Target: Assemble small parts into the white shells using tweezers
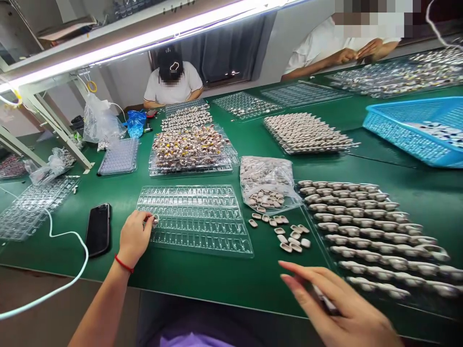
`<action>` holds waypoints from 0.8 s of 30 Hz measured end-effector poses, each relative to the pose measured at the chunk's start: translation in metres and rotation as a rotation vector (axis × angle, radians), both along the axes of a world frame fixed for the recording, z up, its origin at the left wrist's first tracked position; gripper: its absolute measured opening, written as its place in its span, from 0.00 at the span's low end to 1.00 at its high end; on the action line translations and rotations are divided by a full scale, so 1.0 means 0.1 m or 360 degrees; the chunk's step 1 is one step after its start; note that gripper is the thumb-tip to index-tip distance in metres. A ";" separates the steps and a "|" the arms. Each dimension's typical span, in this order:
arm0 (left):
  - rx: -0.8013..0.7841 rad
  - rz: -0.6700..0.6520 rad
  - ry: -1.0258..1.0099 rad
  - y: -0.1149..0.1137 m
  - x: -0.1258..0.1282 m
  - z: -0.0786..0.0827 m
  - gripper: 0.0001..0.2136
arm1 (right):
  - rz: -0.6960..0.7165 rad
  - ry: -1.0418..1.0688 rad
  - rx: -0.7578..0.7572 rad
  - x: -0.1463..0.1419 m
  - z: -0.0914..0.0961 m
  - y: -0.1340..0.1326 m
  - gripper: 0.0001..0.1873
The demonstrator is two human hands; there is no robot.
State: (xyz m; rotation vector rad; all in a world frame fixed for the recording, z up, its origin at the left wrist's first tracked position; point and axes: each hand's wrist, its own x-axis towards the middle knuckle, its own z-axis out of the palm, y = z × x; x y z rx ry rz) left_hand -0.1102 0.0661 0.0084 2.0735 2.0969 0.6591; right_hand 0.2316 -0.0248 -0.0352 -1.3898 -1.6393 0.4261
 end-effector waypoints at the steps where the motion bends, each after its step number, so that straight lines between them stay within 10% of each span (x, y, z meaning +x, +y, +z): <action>1: 0.0009 -0.0069 -0.0045 -0.04 0.07 0.02 0.07 | 0.0135 0.0026 -0.0011 -0.10 0.03 0.03 0.09; 6: -0.0025 -0.0727 -0.0507 -0.34 0.57 0.05 0.08 | 0.0559 0.0315 -0.0097 -0.50 0.18 0.23 0.10; 11: 0.0336 -0.0999 -0.0327 -0.55 0.85 0.04 0.09 | 0.0976 0.0598 -0.0751 -0.68 0.31 0.37 0.14; 24: 0.0141 -0.0882 -0.1079 -0.72 0.79 -0.04 0.08 | 0.0924 0.1530 -0.1314 -0.67 0.24 0.29 0.23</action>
